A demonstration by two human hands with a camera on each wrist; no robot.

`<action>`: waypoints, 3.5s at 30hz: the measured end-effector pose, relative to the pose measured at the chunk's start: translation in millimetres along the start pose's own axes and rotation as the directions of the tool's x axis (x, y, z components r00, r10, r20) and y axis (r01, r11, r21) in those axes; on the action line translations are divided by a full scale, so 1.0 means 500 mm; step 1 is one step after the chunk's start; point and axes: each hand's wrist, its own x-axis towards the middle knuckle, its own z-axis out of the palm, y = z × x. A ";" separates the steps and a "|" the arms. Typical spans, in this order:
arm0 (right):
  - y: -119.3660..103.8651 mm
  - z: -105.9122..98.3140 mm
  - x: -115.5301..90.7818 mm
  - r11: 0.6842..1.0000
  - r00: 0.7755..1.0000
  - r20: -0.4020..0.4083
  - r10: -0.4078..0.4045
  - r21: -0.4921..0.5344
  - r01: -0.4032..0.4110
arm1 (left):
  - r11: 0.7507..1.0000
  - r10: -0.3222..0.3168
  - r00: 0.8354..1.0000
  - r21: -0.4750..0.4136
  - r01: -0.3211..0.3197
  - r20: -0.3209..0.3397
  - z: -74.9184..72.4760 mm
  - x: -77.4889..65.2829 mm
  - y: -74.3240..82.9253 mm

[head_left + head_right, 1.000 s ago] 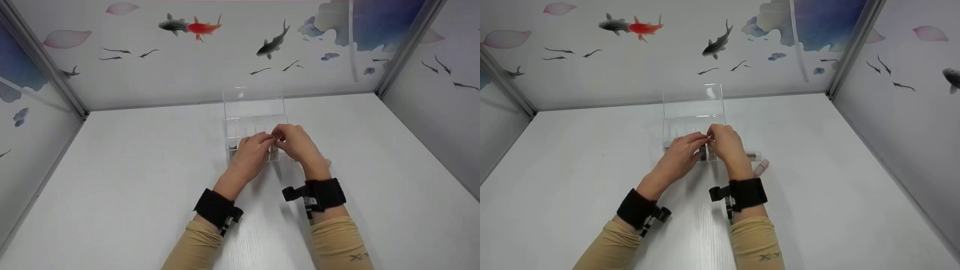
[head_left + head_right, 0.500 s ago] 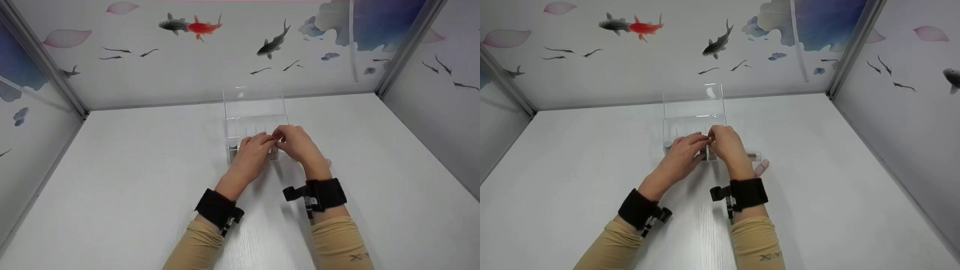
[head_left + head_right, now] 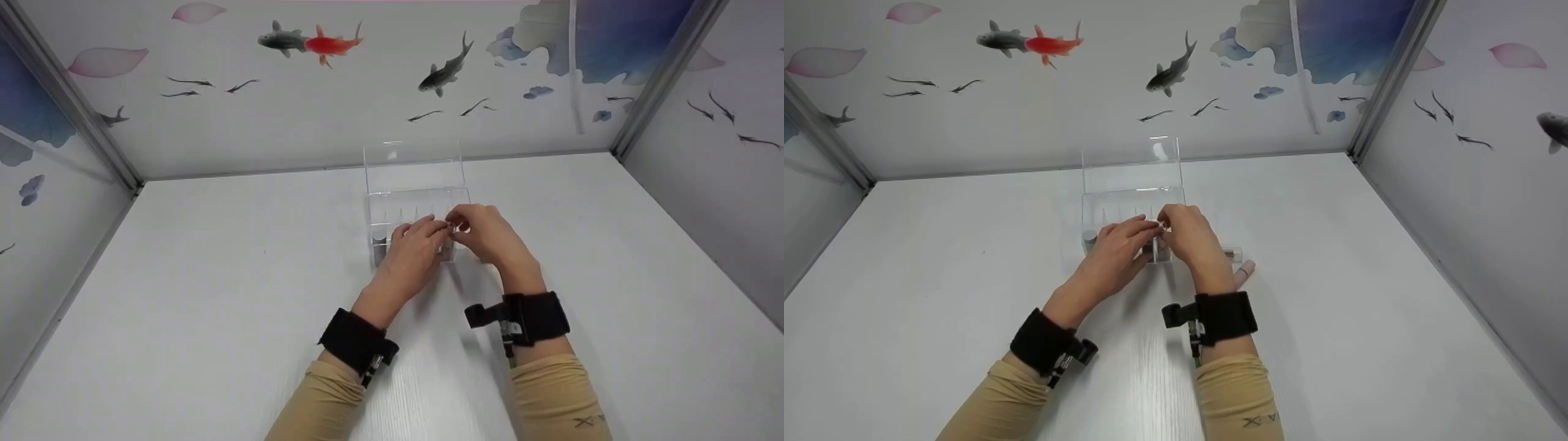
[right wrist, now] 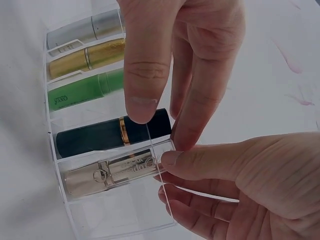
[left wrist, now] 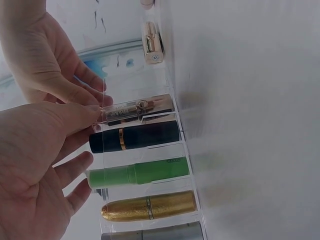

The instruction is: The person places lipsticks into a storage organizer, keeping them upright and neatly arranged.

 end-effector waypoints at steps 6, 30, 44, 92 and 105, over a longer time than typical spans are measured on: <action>0.018 -0.028 -0.016 0.998 1.000 -0.004 0.020 0.065 -0.020 | 0.999 -0.018 1.000 -0.043 0.018 0.017 0.002 0.002 0.003; 0.133 -0.070 -0.061 0.975 0.953 0.209 0.220 -0.018 -0.221 | 0.983 0.113 0.991 -0.141 -0.121 -0.068 0.023 0.010 0.076; 0.165 -0.044 -0.054 0.968 0.929 0.272 0.250 -0.043 -0.248 | 0.981 0.076 0.954 -0.191 -0.019 0.292 0.045 0.032 0.122; 0.073 -0.118 -0.077 0.974 0.984 -0.175 -0.006 0.224 0.046 | 0.963 -0.047 0.994 -0.268 0.018 -0.101 -0.041 0.051 0.089; 0.031 -0.088 -0.051 0.962 0.951 -0.288 -0.109 0.210 0.173 | 0.952 -0.111 0.988 -0.296 0.075 -0.109 -0.035 0.049 0.062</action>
